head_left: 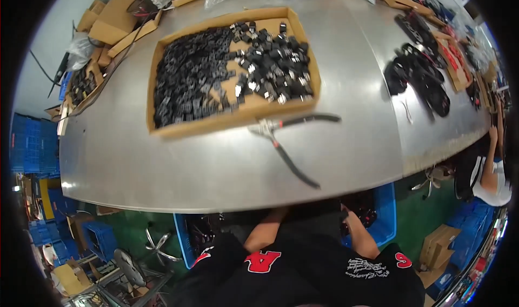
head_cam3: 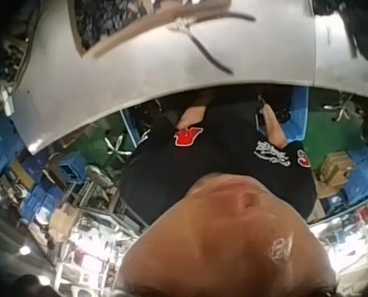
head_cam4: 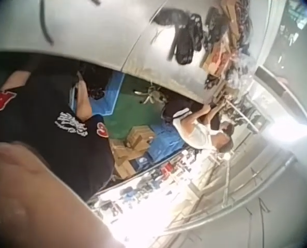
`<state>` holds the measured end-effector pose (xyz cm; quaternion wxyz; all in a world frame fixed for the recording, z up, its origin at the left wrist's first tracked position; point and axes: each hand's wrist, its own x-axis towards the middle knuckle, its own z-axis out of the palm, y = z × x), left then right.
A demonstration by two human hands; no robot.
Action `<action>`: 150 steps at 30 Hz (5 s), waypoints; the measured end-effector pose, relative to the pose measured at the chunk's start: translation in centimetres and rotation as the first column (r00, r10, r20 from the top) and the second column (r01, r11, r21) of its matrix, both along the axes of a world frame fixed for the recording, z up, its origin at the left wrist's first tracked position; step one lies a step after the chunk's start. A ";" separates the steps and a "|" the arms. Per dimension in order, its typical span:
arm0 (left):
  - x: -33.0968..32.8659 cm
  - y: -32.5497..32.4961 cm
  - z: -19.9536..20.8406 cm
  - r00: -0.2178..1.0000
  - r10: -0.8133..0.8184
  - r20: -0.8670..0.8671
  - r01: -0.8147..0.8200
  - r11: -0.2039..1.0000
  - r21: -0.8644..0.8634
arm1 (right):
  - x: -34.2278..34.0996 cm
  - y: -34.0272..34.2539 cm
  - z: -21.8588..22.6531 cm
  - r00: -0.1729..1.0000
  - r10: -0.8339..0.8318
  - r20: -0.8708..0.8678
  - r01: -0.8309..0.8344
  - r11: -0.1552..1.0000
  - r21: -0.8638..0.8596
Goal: Assembling electronic components and sorting handheld devices at a factory workstation.
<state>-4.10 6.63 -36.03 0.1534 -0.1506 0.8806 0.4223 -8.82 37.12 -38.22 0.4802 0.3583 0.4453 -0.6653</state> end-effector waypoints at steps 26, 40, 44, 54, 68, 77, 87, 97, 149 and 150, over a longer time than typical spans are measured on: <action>-1.6 -8.1 35.5 0.582 -0.234 -0.779 -0.218 0.878 -0.426 | -15.2 -16.4 40.3 -0.301 0.661 -0.687 0.557 0.707 0.436; -2.2 -6.1 37.2 0.654 0.081 -0.752 -0.055 0.997 0.059 | -16.8 -12.7 42.0 0.342 -0.007 -0.940 0.332 0.937 0.114; -3.0 -3.7 39.5 0.686 0.107 -0.719 0.107 0.964 0.245 | -7.9 -16.3 42.5 0.182 0.060 -0.981 0.114 0.990 0.082; -4.2 -5.8 39.6 0.909 0.397 -0.129 -0.077 0.462 0.884 | -4.0 -17.3 41.1 0.457 -0.004 -0.889 -0.250 0.959 -0.133; -6.4 -0.6 39.2 0.724 0.314 -0.614 -0.005 0.893 0.450 | -15.0 -12.4 43.1 0.208 0.493 -0.845 0.173 0.831 0.528; 0.3 -13.7 35.1 0.415 0.100 -0.904 -0.570 0.803 -0.173 | -17.9 -11.4 40.3 0.330 0.943 -0.039 0.853 -0.281 0.439; 4.2 -15.2 29.5 0.340 0.061 -0.938 -0.763 0.601 -0.237 | -16.2 -22.4 37.6 -0.442 0.819 -0.366 0.492 0.562 0.664; 31.9 -11.5 -0.2 0.136 0.972 0.190 -0.842 0.215 -0.495 | -9.4 -24.3 42.8 -0.794 0.596 -0.122 0.592 0.803 0.069; 32.7 -16.4 -12.9 -0.480 0.431 0.764 -0.026 -0.877 0.479 | 28.0 -49.5 -7.3 -0.452 0.765 -0.459 -0.767 -0.071 0.638; 33.3 -16.5 -12.6 -0.452 0.381 0.806 0.005 -0.903 0.430 | 28.4 -49.2 -6.6 -0.471 0.747 -0.470 -0.755 -0.066 0.652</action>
